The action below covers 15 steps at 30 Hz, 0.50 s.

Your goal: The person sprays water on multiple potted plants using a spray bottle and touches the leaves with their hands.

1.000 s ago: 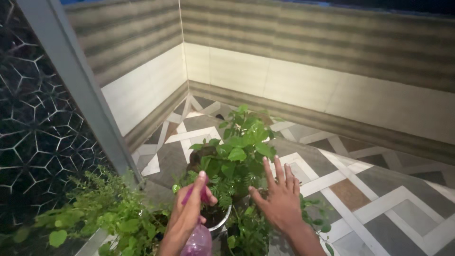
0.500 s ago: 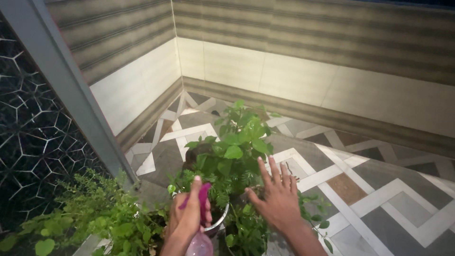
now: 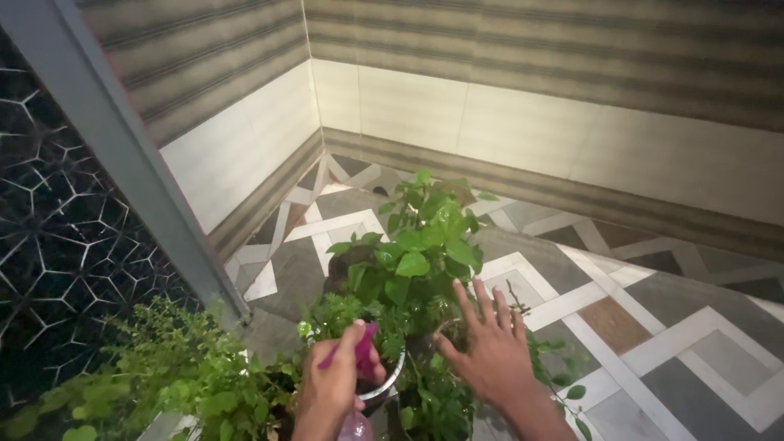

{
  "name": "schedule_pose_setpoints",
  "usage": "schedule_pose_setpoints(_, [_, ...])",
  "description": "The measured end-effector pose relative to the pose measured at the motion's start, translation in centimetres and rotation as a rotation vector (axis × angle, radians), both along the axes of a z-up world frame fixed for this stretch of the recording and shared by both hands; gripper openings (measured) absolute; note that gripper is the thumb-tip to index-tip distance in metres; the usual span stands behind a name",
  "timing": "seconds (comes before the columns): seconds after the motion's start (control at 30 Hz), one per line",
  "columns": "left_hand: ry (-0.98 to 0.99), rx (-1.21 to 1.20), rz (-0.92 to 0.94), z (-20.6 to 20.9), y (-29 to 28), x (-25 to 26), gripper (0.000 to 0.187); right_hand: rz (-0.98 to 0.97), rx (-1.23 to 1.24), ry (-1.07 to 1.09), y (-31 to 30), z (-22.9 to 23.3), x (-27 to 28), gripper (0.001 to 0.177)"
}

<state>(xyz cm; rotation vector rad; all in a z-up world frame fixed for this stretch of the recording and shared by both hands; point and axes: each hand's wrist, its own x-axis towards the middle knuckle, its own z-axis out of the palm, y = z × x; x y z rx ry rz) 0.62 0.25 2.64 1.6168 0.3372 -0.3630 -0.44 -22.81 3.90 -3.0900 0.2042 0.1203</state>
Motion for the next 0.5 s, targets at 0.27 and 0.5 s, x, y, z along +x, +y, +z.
schedule_pose_setpoints(0.27, [0.032, 0.038, 0.132, 1.2, -0.5, -0.5, 0.066, 0.02, 0.009, 0.009, 1.7, 1.0, -0.2, 0.093])
schedule_pose_setpoints(0.5, [-0.413, 0.156, 0.119, -0.6, -0.5, -0.3, 0.061, 0.106, 0.39, 0.24, 3.8, 3.5, -1.4, 0.109])
